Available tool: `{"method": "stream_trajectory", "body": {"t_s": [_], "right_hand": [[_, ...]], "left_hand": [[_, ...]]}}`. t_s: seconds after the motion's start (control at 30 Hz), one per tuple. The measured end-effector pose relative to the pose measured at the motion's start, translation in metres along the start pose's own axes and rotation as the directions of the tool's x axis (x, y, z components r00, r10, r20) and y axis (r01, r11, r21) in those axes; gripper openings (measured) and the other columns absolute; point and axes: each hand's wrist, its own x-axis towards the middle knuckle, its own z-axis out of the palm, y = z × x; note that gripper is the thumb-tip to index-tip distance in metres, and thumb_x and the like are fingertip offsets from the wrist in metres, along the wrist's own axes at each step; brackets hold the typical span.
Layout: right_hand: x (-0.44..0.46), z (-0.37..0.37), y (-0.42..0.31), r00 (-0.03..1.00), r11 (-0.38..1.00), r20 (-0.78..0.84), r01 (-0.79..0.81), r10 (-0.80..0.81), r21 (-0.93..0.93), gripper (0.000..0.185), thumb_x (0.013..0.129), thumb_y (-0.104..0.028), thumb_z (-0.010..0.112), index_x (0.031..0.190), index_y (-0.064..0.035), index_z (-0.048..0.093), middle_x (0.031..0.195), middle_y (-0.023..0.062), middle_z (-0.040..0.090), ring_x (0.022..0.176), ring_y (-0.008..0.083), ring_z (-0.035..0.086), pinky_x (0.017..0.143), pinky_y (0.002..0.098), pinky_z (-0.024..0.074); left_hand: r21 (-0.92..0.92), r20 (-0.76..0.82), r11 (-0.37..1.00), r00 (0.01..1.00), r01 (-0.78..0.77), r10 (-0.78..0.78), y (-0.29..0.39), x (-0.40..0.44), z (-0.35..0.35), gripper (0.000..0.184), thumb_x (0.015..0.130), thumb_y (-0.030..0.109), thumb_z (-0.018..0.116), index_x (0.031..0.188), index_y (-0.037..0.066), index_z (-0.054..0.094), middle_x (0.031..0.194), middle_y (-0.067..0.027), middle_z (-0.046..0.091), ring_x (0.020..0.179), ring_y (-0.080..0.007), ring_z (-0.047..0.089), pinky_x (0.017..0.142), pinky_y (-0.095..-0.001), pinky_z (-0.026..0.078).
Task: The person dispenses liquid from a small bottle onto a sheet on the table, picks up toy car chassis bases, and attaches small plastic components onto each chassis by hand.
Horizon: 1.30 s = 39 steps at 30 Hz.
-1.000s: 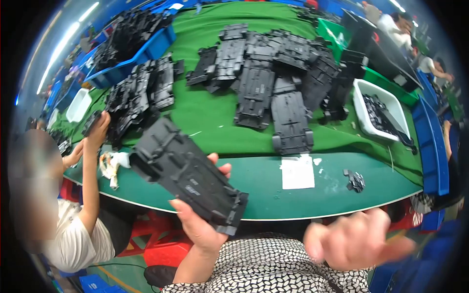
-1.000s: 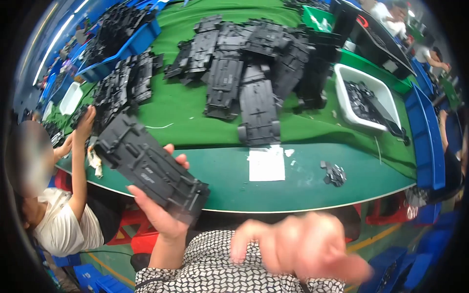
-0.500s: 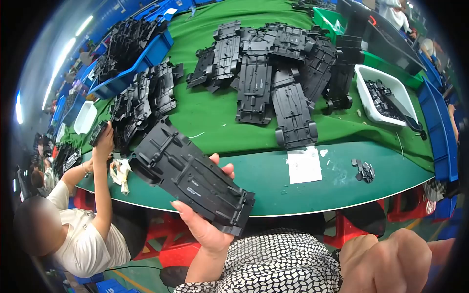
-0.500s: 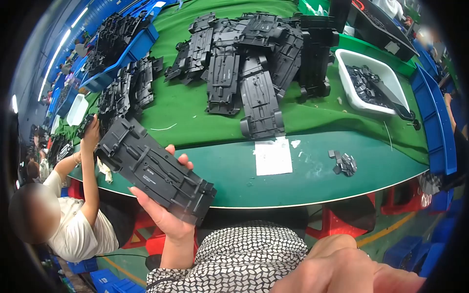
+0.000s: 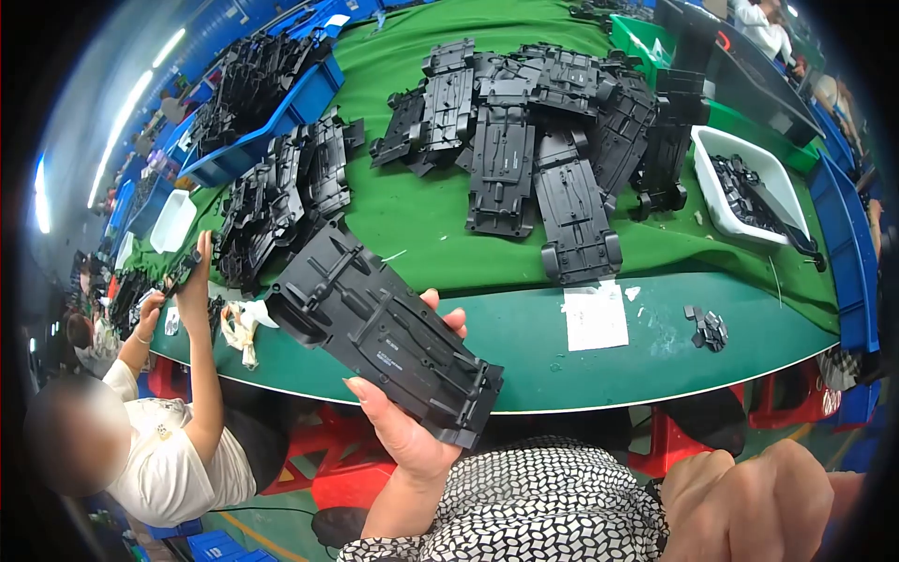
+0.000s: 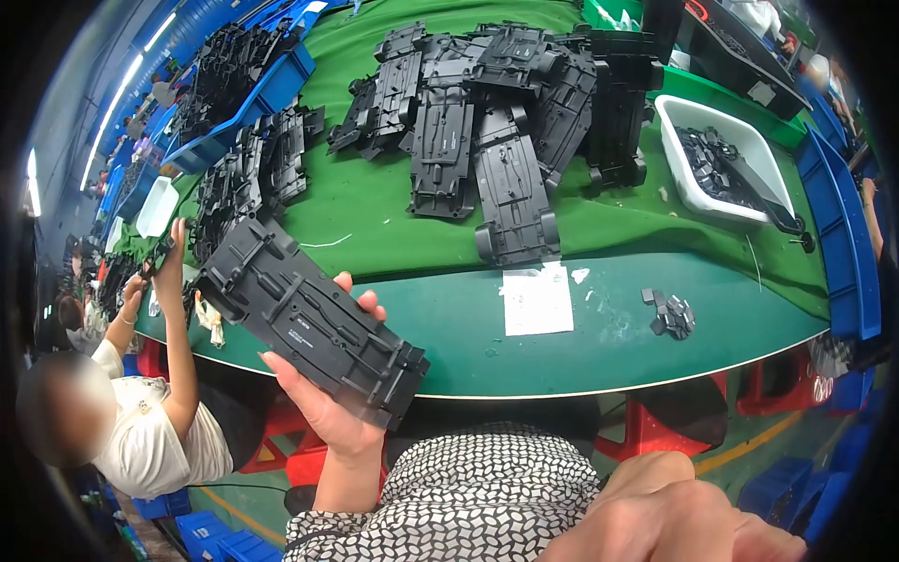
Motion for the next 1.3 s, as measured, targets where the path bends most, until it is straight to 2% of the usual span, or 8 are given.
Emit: {"method": "stream_trajectory", "body": {"t_s": [0.7, 0.83, 0.97, 1.03, 1.13, 1.2, 1.27, 1.3], "right_hand": [[-0.001, -0.004, -0.004, 0.997, 0.997, -0.02, -0.067, 0.068, 0.041, 0.042, 0.093, -0.04, 0.056, 0.072, -0.0038, 0.057, 0.051, 0.0022, 0.047, 0.043, 0.0155, 0.046, 0.092, 0.0684, 0.0345], [-0.002, -0.017, -0.018, 0.991, 0.986, 0.051, -0.131, 0.126, 0.108, 0.03, 0.093, -0.022, 0.057, 0.072, 0.0004, 0.057, 0.057, 0.0065, 0.053, 0.052, 0.0224, 0.053, 0.088, 0.0629, 0.0398], [-0.037, -0.025, -0.011, 0.974, 0.967, -0.125, 0.159, -0.186, -0.201, 0.04, 0.098, -0.032, 0.045, 0.07, -0.0051, 0.04, 0.055, 0.0063, 0.045, 0.041, 0.0178, 0.04, 0.045, 0.0465, 0.0378], [-0.06, -0.038, 0.007, 0.766, 0.775, -0.358, 0.275, -0.534, -0.569, 0.037, 0.093, -0.036, 0.055, 0.075, -0.0079, 0.038, 0.058, 0.0001, 0.035, 0.042, 0.0145, 0.033, 0.058, 0.0362, 0.0369], [-0.083, -0.065, 0.002, 0.736, 0.422, -0.366, -0.121, -0.569, -0.899, 0.035, 0.092, -0.031, 0.052, 0.069, -0.0116, 0.034, 0.056, -0.0029, 0.031, 0.045, 0.0116, 0.029, 0.066, 0.033, 0.0339], [-0.117, -0.095, 0.005, 0.674, -0.018, -0.154, -0.241, -0.722, -0.97, 0.027, 0.084, -0.017, 0.058, 0.066, -0.0095, 0.039, 0.054, -0.0003, 0.035, 0.043, 0.017, 0.034, 0.064, 0.0351, 0.0392], [-0.119, -0.082, -0.001, 0.875, -0.372, -0.086, -0.29, -0.477, -0.882, 0.018, 0.089, -0.005, 0.053, 0.076, 0.0047, 0.059, 0.07, 0.0143, 0.06, 0.066, 0.0301, 0.059, 0.086, 0.0559, 0.0439], [-0.122, -0.08, -0.002, 0.916, -0.505, -0.117, -0.315, -0.384, -0.803, 0.011, 0.083, 0.004, 0.05, 0.079, 0.0075, 0.061, 0.082, 0.0215, 0.062, 0.08, 0.038, 0.06, 0.087, 0.0504, 0.0459]], "left_hand": [[-0.021, -0.029, 1.0, 1.0, -0.003, 0.003, 0.0, 0.0, 0.001, 0.076, 0.091, 0.064, 0.034, 0.143, 0.009, 0.027, 0.135, -0.0174, 0.043, 0.112, -0.0293, 0.052, 0.096, -0.0399, 0.045], [-0.059, -0.064, 0.998, 0.997, 0.026, -0.029, 0.001, 0.001, -0.001, 0.079, 0.09, 0.066, 0.034, 0.142, 0.007, 0.027, 0.135, -0.0162, 0.043, 0.113, -0.0298, 0.052, 0.095, -0.0397, 0.046], [-0.121, -0.016, 0.986, 0.993, 0.114, -0.117, 0.004, 0.005, -0.009, 0.081, 0.09, 0.065, 0.035, 0.141, 0.003, 0.028, 0.136, -0.0157, 0.042, 0.118, -0.0305, 0.05, 0.098, -0.0399, 0.044], [-0.157, -0.035, 0.969, 0.98, 0.189, -0.196, 0.011, 0.013, -0.004, 0.077, 0.092, 0.063, 0.031, 0.141, 0.003, 0.029, 0.137, -0.0158, 0.042, 0.119, -0.0306, 0.049, 0.099, -0.041, 0.043], [-0.255, -0.092, 0.925, 0.945, 0.282, -0.314, 0.036, 0.033, 0.001, 0.064, 0.099, 0.051, 0.021, 0.138, 0.002, 0.035, 0.136, -0.0155, 0.044, 0.119, -0.0305, 0.049, 0.097, -0.0435, 0.045], [-0.252, -0.133, 0.932, 0.945, 0.26, -0.3, 0.053, 0.05, -0.001, 0.058, 0.1, 0.044, 0.022, 0.136, 0.002, 0.038, 0.133, -0.0167, 0.048, 0.115, -0.031, 0.053, 0.095, -0.0453, 0.047], [-0.224, -0.046, 0.924, 0.944, 0.31, -0.328, 0.077, 0.072, -0.019, 0.053, 0.1, 0.039, 0.024, 0.133, 0.001, 0.041, 0.128, -0.017, 0.053, 0.107, -0.0321, 0.059, 0.092, -0.047, 0.049], [-0.187, -0.094, 0.952, 0.96, 0.242, -0.262, 0.09, 0.081, -0.018, 0.052, 0.1, 0.038, 0.024, 0.13, 0.001, 0.045, 0.122, -0.0168, 0.058, 0.101, -0.0313, 0.062, 0.089, -0.0478, 0.05]]}}
